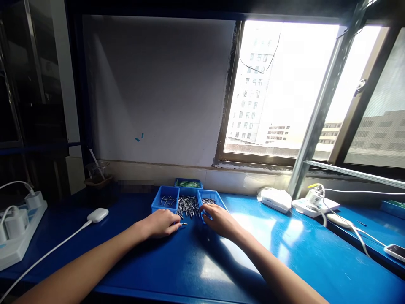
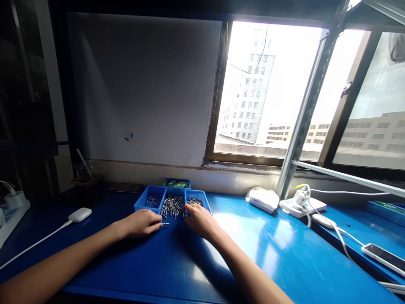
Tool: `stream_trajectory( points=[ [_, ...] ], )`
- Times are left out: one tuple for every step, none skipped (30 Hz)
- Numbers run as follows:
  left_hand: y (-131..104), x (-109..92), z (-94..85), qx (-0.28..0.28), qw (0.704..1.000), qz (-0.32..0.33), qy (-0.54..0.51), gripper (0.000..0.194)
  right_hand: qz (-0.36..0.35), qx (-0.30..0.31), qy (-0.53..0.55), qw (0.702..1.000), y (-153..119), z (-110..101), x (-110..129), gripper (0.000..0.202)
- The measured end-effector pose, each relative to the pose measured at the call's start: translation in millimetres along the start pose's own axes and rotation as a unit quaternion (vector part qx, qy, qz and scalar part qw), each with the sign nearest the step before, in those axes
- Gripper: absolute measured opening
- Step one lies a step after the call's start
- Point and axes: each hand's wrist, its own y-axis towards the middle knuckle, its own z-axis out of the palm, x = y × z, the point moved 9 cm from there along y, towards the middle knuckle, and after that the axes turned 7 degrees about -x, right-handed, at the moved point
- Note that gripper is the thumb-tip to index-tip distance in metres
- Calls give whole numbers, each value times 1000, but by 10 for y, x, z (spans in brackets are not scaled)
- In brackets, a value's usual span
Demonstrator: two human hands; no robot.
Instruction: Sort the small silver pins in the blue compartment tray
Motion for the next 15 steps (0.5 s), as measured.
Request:
stream_trajectory(
  points=[
    [-1, -1, 1, -2, 1000, 0, -1, 26, 3, -1, -1, 1000, -1, 3, -5, 25],
    [-2, -1, 2, -4, 1000, 1, -3, 26, 4, -3, -2, 1000, -2, 4, -6, 25],
    [-4, -2, 3, -5, 1000, 4, -6, 26, 2, -3, -3, 1000, -2, 4, -4, 24],
    [-6, -4, 4, -6, 1000, 8, -8, 27, -1, -4, -5, 1000, -2, 2, -1, 24],
    [-8, -8, 4, -8, 1000, 13, -9, 28, -6, -4, -9, 1000, 0, 0, 5, 23],
    [-10, -17, 5, -8, 1000, 19, -10, 28, -12, -4, -13, 1000, 2, -1, 10, 22],
    [-12, -30, 6, -8, 1000, 25, -11, 28, -17, -4, -16, 1000, 5, -2, 16, 21],
    [-13, -48, 7, -8, 999, 31, -12, 28, -22, -4, -18, 1000, 9, -4, 19, 21],
    [-14, -67, 8, -8, 999, 37, -13, 28, -26, -6, -18, 999, 14, -6, 22, 21],
    [-15, -85, 8, -8, 999, 42, -12, 28, -29, -8, -17, 999, 18, -7, 24, 21],
    [-16, -101, 8, -9, 999, 45, -12, 27, -31, -10, -15, 999, 22, -7, 25, 21],
    [-16, -112, 8, -9, 999, 47, -10, 27, -32, -13, -14, 999, 25, -6, 23, 21],
    [-16, -120, 8, -9, 999, 48, -8, 27, -33, -15, -12, 999, 27, -6, 21, 22],
    [-17, -124, 9, -10, 999, 49, -6, 27, -33, -17, -11, 999, 28, -6, 19, 22],
    [-18, -126, 10, -10, 999, 50, -5, 26, -34, -19, -10, 999, 28, -6, 17, 22]
  ],
)
